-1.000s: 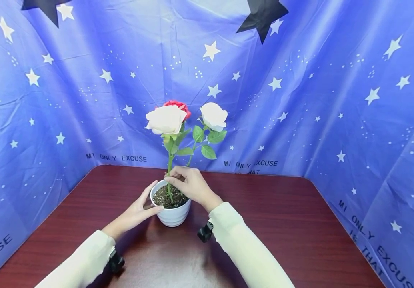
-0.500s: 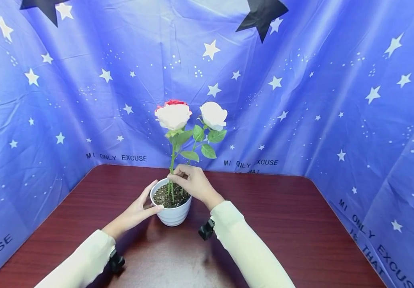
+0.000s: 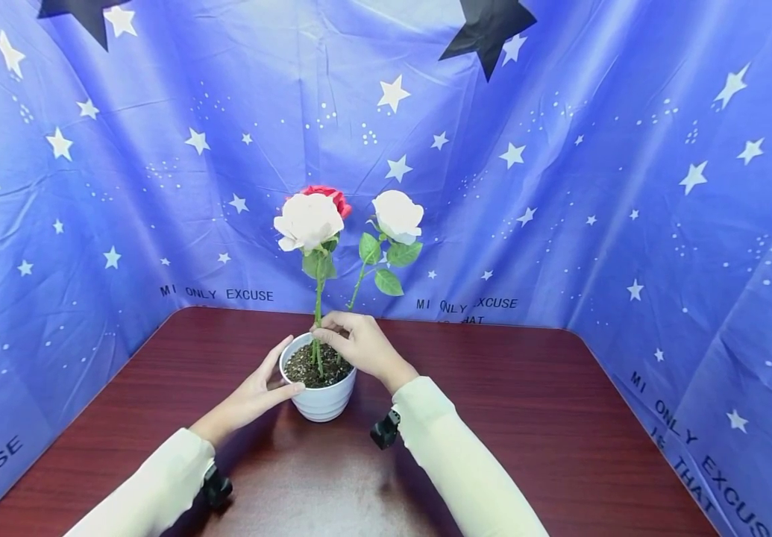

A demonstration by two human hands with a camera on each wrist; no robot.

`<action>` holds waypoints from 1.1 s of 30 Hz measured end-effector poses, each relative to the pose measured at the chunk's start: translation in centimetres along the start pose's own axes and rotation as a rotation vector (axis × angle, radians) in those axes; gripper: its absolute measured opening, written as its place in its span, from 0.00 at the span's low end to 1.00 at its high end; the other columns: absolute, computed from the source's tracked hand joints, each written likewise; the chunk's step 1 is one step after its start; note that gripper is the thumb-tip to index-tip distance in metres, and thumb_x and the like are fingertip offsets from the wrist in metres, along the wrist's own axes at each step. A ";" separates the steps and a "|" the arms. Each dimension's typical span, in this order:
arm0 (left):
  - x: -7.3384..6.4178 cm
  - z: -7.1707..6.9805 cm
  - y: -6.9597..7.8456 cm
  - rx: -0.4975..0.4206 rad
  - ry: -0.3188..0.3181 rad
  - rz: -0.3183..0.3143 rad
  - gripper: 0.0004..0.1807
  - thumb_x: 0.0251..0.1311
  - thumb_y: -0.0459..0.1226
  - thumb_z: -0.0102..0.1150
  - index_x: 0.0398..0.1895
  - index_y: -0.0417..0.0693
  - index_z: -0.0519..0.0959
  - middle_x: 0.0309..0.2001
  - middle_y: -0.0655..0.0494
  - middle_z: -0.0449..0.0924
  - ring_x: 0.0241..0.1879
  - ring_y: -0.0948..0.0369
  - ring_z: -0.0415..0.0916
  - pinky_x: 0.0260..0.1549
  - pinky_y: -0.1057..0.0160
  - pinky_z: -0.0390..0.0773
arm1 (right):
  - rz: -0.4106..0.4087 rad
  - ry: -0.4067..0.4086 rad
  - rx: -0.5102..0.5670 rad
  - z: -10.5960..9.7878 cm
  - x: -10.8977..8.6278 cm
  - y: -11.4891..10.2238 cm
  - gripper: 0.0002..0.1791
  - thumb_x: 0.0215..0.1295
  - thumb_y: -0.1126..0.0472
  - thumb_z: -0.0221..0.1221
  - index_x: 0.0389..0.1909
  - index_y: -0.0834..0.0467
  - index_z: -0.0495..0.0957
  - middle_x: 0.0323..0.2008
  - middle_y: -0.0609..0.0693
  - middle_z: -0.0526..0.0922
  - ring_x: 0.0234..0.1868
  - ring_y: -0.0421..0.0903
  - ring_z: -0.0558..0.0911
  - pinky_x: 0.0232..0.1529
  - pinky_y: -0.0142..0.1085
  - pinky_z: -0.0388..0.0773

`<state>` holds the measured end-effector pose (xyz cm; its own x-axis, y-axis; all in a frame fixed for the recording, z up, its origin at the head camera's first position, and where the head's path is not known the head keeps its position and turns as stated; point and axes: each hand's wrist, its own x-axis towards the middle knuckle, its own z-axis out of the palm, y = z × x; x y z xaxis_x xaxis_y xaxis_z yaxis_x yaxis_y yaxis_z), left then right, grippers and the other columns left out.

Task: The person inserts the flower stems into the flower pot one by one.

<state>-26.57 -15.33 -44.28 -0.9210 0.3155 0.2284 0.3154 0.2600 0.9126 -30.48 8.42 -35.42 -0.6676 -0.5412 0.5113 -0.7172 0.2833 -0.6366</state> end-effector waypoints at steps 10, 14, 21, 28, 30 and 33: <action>0.1 0.0 0.1 -0.001 0.002 -0.006 0.52 0.63 0.41 0.68 0.81 0.53 0.44 0.76 0.44 0.54 0.69 0.48 0.62 0.68 0.46 0.64 | 0.066 0.035 -0.037 0.1 0.0 0.3 0.09 0.69 0.51 0.64 0.31 0.50 0.82 0.28 0.44 0.82 0.29 0.40 0.77 0.32 0.34 0.76; 0.0 0.1 0.2 0.009 0.005 -0.001 0.52 0.63 0.41 0.68 0.81 0.52 0.44 0.76 0.43 0.54 0.69 0.47 0.62 0.67 0.45 0.64 | 0.101 0.045 -0.033 0.1 -0.1 0.3 0.08 0.67 0.51 0.65 0.30 0.49 0.82 0.27 0.47 0.82 0.28 0.40 0.76 0.30 0.34 0.75; 0.0 0.0 0.2 0.007 0.006 0.008 0.51 0.63 0.41 0.68 0.81 0.52 0.44 0.76 0.44 0.54 0.70 0.48 0.61 0.67 0.45 0.64 | 0.078 0.033 -0.017 0.3 -0.1 0.4 0.09 0.69 0.51 0.64 0.36 0.53 0.86 0.32 0.42 0.85 0.34 0.38 0.81 0.37 0.35 0.80; 0.0 0.2 0.1 -0.002 0.000 0.015 0.51 0.63 0.41 0.68 0.81 0.52 0.44 0.76 0.44 0.54 0.69 0.48 0.62 0.67 0.45 0.64 | 0.064 0.057 0.012 0.4 -0.5 0.4 0.11 0.69 0.53 0.64 0.44 0.54 0.87 0.37 0.42 0.87 0.38 0.45 0.86 0.41 0.36 0.82; 0.0 0.2 0.1 0.001 0.002 0.017 0.51 0.63 0.41 0.68 0.81 0.52 0.44 0.76 0.44 0.54 0.69 0.48 0.62 0.67 0.44 0.64 | 0.070 0.069 0.033 0.5 -0.6 0.4 0.12 0.69 0.53 0.65 0.46 0.55 0.87 0.38 0.43 0.88 0.38 0.49 0.86 0.40 0.35 0.82; 0.1 0.2 0.0 0.012 0.005 0.018 0.51 0.63 0.42 0.68 0.81 0.52 0.44 0.76 0.44 0.54 0.69 0.47 0.62 0.66 0.44 0.65 | 0.080 0.091 0.053 0.6 -0.8 0.5 0.11 0.68 0.56 0.65 0.47 0.56 0.86 0.38 0.45 0.88 0.37 0.51 0.87 0.39 0.35 0.83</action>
<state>-26.59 -15.08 -44.31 -0.9161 0.3161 0.2468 0.3349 0.2648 0.9043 -30.16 8.47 -36.48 -0.7394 -0.4438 0.5063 -0.6509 0.2792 -0.7059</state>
